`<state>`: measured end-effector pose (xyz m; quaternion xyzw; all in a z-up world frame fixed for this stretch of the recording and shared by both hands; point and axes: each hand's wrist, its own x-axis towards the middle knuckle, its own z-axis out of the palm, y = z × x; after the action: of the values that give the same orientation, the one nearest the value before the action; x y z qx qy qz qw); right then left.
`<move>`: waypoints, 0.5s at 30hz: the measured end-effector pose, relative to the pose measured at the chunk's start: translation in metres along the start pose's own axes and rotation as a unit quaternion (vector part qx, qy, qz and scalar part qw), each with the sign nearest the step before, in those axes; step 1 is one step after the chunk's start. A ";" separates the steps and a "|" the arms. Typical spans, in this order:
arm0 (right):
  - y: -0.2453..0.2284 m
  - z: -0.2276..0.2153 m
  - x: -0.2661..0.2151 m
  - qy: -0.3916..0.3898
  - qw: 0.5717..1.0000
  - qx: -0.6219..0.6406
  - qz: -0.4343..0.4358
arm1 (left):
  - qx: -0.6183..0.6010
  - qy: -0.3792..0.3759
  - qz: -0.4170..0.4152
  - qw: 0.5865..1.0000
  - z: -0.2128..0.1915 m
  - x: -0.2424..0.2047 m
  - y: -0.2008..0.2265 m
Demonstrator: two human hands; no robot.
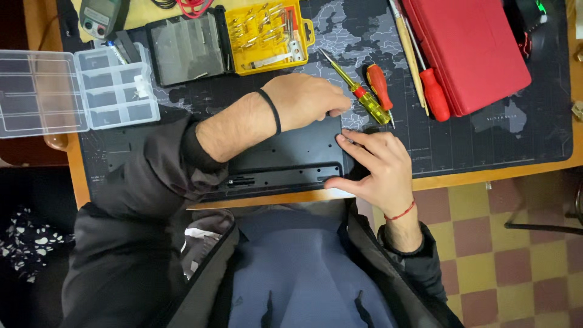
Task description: The person uses a red screwdriver and a yellow screwdriver to remove screws from the back of a black keyboard. They flip the keyboard over, remove the bottom cover, and continue unscrewing components from the underside.
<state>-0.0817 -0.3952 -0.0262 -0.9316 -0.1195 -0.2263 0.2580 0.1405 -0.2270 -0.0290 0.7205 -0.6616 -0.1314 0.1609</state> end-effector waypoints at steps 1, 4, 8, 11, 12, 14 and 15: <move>0.000 0.000 0.000 0.000 1.000 0.000 0.000 | 0.000 0.000 0.000 1.000 -0.001 -0.001 0.001; -0.001 0.001 0.000 0.005 1.000 0.005 0.006 | -0.017 -0.020 -0.020 0.999 -0.002 -0.003 0.003; -0.001 0.001 0.000 0.007 1.000 0.000 -0.001 | 0.008 -0.020 -0.018 1.000 -0.003 -0.001 0.006; -0.001 0.001 0.000 0.010 1.000 0.000 -0.003 | 0.016 -0.029 -0.024 0.999 -0.008 0.000 0.010; -0.001 0.001 0.000 0.013 1.000 0.000 -0.001 | 0.015 -0.030 -0.025 0.999 -0.009 0.000 0.011; 0.000 0.001 -0.001 0.012 1.000 0.000 0.001 | 0.017 -0.032 -0.024 0.999 -0.007 -0.001 0.009; 0.000 0.001 -0.001 0.011 1.000 0.002 0.004 | 0.019 -0.035 -0.023 0.999 -0.006 -0.001 0.008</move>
<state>-0.0827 -0.3948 -0.0275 -0.9290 -0.1136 -0.2355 0.2618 0.1355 -0.2257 -0.0200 0.7339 -0.6521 -0.1471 0.1208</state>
